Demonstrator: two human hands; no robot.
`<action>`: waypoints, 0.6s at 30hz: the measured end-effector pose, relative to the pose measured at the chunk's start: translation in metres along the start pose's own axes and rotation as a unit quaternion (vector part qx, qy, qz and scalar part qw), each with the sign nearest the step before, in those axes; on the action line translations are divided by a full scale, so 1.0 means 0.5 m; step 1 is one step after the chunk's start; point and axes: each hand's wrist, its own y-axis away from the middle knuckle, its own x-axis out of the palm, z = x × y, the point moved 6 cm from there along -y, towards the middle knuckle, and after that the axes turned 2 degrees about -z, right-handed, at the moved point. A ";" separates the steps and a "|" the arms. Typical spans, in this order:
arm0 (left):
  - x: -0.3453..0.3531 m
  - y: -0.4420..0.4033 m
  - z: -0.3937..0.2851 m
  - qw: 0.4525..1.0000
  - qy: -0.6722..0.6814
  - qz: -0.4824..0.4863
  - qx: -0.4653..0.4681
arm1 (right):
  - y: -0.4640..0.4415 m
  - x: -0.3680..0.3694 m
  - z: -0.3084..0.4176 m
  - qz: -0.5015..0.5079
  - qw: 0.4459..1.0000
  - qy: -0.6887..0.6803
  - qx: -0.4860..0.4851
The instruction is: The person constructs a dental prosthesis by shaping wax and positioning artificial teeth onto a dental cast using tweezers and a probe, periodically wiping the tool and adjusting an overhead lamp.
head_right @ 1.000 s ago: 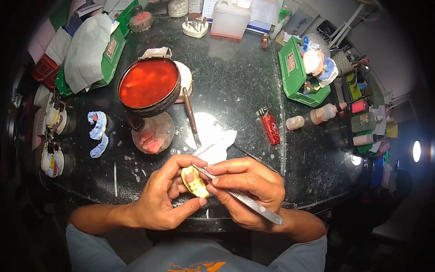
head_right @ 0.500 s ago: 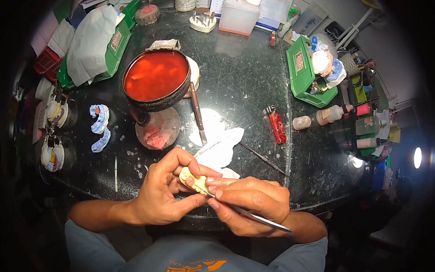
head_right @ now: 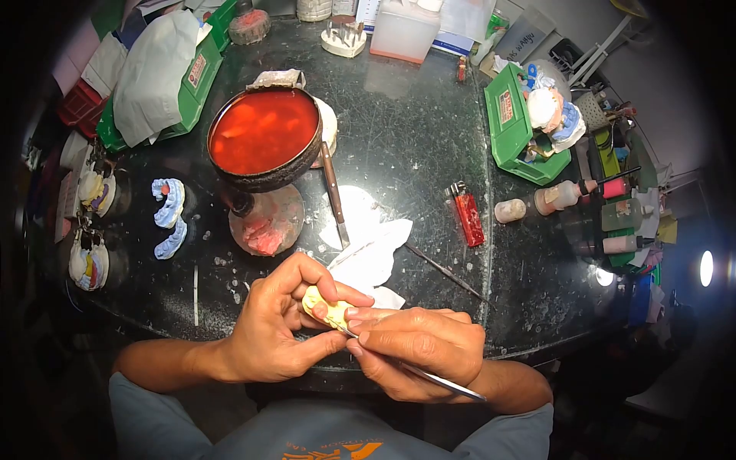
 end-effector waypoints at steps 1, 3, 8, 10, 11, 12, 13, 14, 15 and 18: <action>0.000 0.001 0.001 1.000 0.001 -0.001 -0.002 | 0.001 0.000 0.000 -0.003 1.000 0.002 -0.001; -0.001 0.001 0.002 1.000 0.002 -0.002 -0.004 | 0.002 -0.001 0.000 -0.004 1.000 0.007 0.003; 0.000 0.001 0.001 1.000 -0.008 0.000 -0.002 | 0.002 -0.004 0.002 -0.006 1.000 0.010 0.011; 0.000 0.000 0.002 1.000 -0.008 0.001 0.000 | 0.002 -0.007 0.002 -0.011 1.000 0.006 0.009; 0.000 0.000 0.002 1.000 -0.008 0.001 0.001 | 0.003 -0.008 0.001 -0.012 1.000 0.005 0.008; -0.001 0.000 0.002 1.000 -0.005 0.001 -0.001 | 0.005 -0.009 -0.001 -0.015 1.000 0.004 0.007; -0.001 0.001 0.002 1.000 -0.001 0.001 -0.003 | 0.007 -0.009 -0.002 -0.017 1.000 0.003 0.005; -0.001 0.000 0.002 1.000 0.002 0.002 -0.004 | 0.008 -0.009 -0.005 -0.022 1.000 0.000 0.006; 0.000 0.001 0.003 1.000 0.008 0.001 -0.004 | 0.010 -0.009 -0.008 -0.027 1.000 -0.003 0.007; 0.002 0.004 0.007 1.000 0.024 0.002 -0.006 | 0.001 -0.011 -0.003 -0.014 1.000 0.006 0.020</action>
